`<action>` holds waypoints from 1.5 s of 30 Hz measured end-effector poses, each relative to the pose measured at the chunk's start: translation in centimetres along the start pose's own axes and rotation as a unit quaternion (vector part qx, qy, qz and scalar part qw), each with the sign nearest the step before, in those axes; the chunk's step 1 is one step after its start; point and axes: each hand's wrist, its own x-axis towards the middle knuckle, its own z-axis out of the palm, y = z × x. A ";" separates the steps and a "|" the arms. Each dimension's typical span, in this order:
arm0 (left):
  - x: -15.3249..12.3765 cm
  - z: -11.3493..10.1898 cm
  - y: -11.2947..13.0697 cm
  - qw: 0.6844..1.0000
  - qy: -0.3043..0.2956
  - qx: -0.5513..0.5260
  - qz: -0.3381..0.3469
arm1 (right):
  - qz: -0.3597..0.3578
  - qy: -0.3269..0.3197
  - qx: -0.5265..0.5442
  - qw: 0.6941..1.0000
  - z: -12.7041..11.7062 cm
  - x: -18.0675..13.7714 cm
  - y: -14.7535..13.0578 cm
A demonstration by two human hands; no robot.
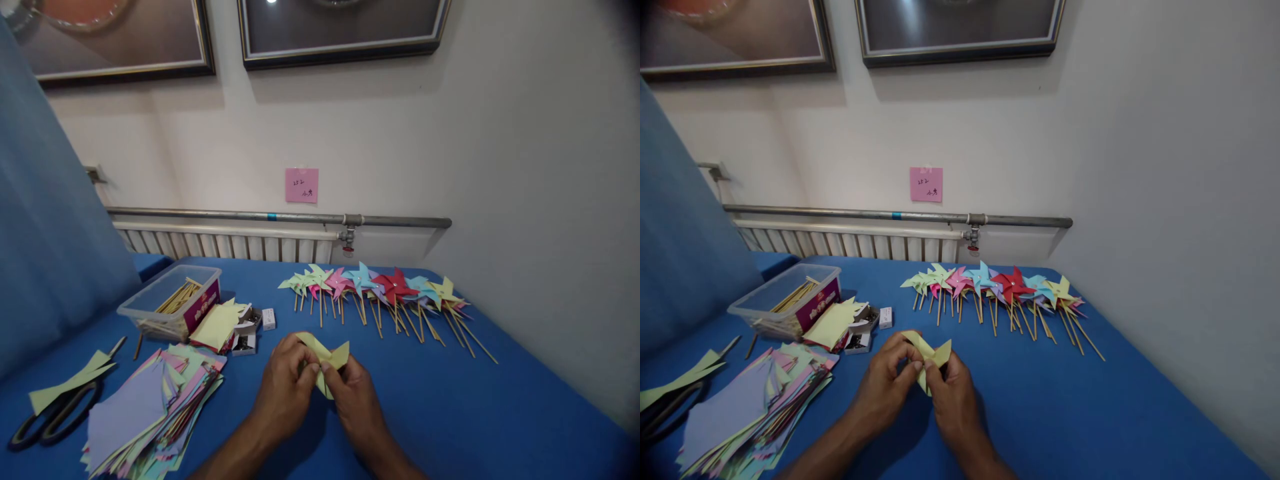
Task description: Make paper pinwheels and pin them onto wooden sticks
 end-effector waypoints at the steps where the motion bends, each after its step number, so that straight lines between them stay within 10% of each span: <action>1: 0.0 0.0 0.0 1.000 0.004 0.005 -0.001 | -0.002 -0.002 0.000 1.000 0.0 0.0 0.0; 26: 0.0 0.0 0.1 0.999 0.024 0.033 -0.019 | 0.003 -0.003 -0.008 1.000 -0.1 0.2 0.3; 36: -0.1 0.7 1.2 0.973 0.126 -0.122 -0.150 | 0.003 -0.008 0.026 1.000 0.0 0.2 0.2; 45: 0.7 0.3 0.8 0.963 0.017 -0.202 -0.175 | 0.019 -0.002 0.019 1.000 -0.2 0.1 -0.2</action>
